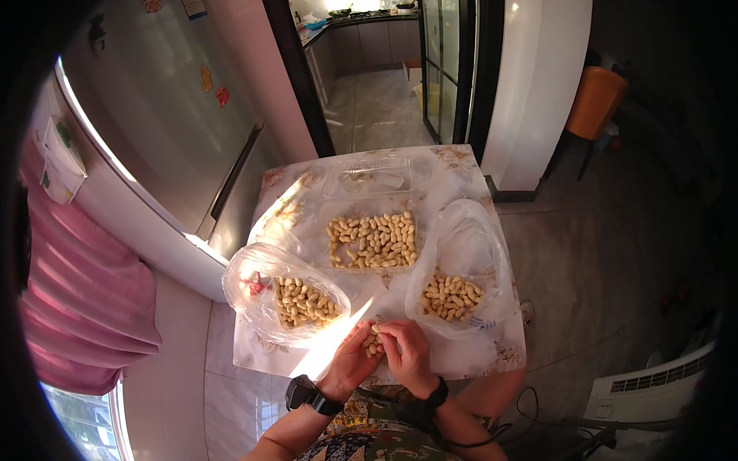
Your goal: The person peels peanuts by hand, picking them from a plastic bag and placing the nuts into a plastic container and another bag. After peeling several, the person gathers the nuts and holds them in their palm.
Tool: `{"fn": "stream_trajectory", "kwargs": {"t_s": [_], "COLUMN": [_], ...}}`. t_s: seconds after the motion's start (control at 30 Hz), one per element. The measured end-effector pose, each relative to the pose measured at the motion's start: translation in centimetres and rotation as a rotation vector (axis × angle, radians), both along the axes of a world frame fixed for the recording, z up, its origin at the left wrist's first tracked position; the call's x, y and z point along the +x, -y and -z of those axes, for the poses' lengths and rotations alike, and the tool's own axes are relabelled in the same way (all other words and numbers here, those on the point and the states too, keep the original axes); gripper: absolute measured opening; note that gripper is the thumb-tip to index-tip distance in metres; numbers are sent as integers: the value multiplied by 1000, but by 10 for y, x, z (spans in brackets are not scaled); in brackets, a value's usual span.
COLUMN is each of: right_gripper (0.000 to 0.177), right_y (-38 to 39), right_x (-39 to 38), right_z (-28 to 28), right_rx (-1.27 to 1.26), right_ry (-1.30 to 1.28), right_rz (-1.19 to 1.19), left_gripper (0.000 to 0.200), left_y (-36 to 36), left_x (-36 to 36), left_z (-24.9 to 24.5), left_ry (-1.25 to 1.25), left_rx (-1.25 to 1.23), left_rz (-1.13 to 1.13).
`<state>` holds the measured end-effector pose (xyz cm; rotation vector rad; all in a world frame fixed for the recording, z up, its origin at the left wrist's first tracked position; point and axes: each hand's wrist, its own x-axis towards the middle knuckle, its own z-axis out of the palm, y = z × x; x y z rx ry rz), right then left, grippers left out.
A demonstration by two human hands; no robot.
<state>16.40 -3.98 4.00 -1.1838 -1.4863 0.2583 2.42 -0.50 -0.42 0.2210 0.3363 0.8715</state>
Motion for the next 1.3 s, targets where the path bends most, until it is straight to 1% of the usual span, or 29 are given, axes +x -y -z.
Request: {"fn": "stream_trajectory", "kwargs": {"t_s": [0.03,0.1,0.2,0.3,0.4,0.5,0.63,0.7,0.73,0.8,1.07,1.27,1.3], "right_gripper": [14,14,12,10,9,8,7,8,9,9,12,15,16], "right_y": [0,-1,0,2,3,3,2,2,2,2,1,-1,1], "right_x": [0,1,0,0,1,1,-1,0,1,0,-1,0,-1], "right_z": [0,0,1,0,3,4,2,3,3,1,1,-2,-4], "right_rx": [-2,-2,-32,-79,-98,-113,-111,-110,-108,-108,-73,-34,-56], "right_ry": [1,0,-24,-42,-43,-76,-122,-98,-74,-82,-99,-55,-95], "right_rz": [7,4,-1,-11,-25,-36,-49,-50,-51,-56,-19,-41,-42], "left_gripper": [18,18,20,22,22,20,19,15,15,18,18,18,18], "left_y": [1,3,4,5,6,4,6,8,7,4,3,3,3], "left_x": [0,-1,-1,0,1,-2,1,5,3,-1,2,2,2], "left_z": [-1,-4,-6,-10,-17,-12,-16,-24,-20,-10,-14,-15,-15], "left_ry": [-1,-110,-130,-117,-157,-99,-122,-250,-250,-137,-152,-172,-169], "left_rx": [0,-38,-58,1,-15,21,17,-38,-38,1,-32,-39,-31], "left_rz": [0,-28,-33,-14,-21,16,1,-64,-64,-5,-9,-12,-13]}}
